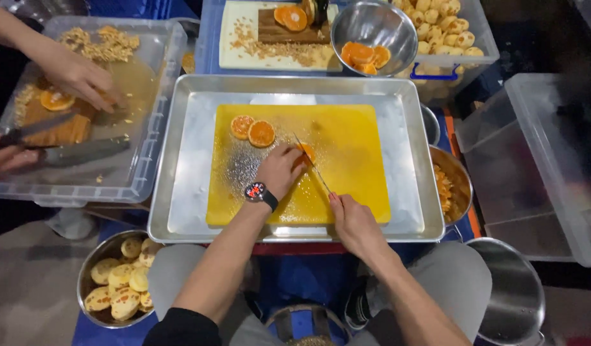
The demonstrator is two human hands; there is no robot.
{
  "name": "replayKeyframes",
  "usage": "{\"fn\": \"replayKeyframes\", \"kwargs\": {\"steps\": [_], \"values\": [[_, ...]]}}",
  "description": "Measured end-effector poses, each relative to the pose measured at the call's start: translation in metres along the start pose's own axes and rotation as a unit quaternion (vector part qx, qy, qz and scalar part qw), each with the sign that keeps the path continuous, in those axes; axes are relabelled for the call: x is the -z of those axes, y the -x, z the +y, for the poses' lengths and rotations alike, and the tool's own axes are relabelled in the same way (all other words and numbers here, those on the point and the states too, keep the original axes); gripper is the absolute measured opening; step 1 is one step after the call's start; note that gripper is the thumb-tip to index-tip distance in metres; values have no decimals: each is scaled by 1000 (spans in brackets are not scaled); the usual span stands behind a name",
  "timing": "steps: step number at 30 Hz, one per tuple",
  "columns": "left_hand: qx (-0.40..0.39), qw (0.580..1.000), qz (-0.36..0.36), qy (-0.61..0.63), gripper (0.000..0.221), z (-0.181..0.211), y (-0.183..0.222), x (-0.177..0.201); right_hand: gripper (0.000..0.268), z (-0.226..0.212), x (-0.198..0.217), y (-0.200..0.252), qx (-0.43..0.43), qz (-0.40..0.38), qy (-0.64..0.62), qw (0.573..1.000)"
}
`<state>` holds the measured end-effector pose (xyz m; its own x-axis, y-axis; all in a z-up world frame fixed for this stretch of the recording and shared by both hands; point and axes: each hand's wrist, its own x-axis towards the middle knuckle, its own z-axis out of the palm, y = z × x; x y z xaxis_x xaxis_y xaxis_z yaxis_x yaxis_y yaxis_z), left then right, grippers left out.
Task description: Slicing and dicing orange halves on a cutting board and transferring the pieces into a collection bowl.
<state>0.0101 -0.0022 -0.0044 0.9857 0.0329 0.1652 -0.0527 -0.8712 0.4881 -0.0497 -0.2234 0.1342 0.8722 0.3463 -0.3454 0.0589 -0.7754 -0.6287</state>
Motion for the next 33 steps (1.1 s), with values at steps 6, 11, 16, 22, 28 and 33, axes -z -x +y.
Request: {"fn": "replayKeyframes", "kwargs": {"steps": [6, 11, 16, 22, 28, 33], "values": [[17, 1000, -7, -3, 29, 13, 1, 13, 54, -7, 3, -16, -32, -29, 5, 999], [-6, 1000, 29, -1, 27, 11, 2, 13, 57, 9, -13, -55, -18, -24, 43, 999], [-8, 998, 53, 15, 28, 3, 3, 3, 51, 3, 9, 9, -22, -40, 114, 992], [-1, 995, 82, 49, 30, 14, 7, 18, 49, 10, 21, 38, -87, -22, 53, 995], [-3, 997, 56, 51, 27, -2, 3, 1, 52, 2, 3, 12, -23, -18, 72, 997], [7, 996, 70, 52, 23, 4, 6, 13, 51, -5, -4, 5, -17, -24, 62, 998]]}}
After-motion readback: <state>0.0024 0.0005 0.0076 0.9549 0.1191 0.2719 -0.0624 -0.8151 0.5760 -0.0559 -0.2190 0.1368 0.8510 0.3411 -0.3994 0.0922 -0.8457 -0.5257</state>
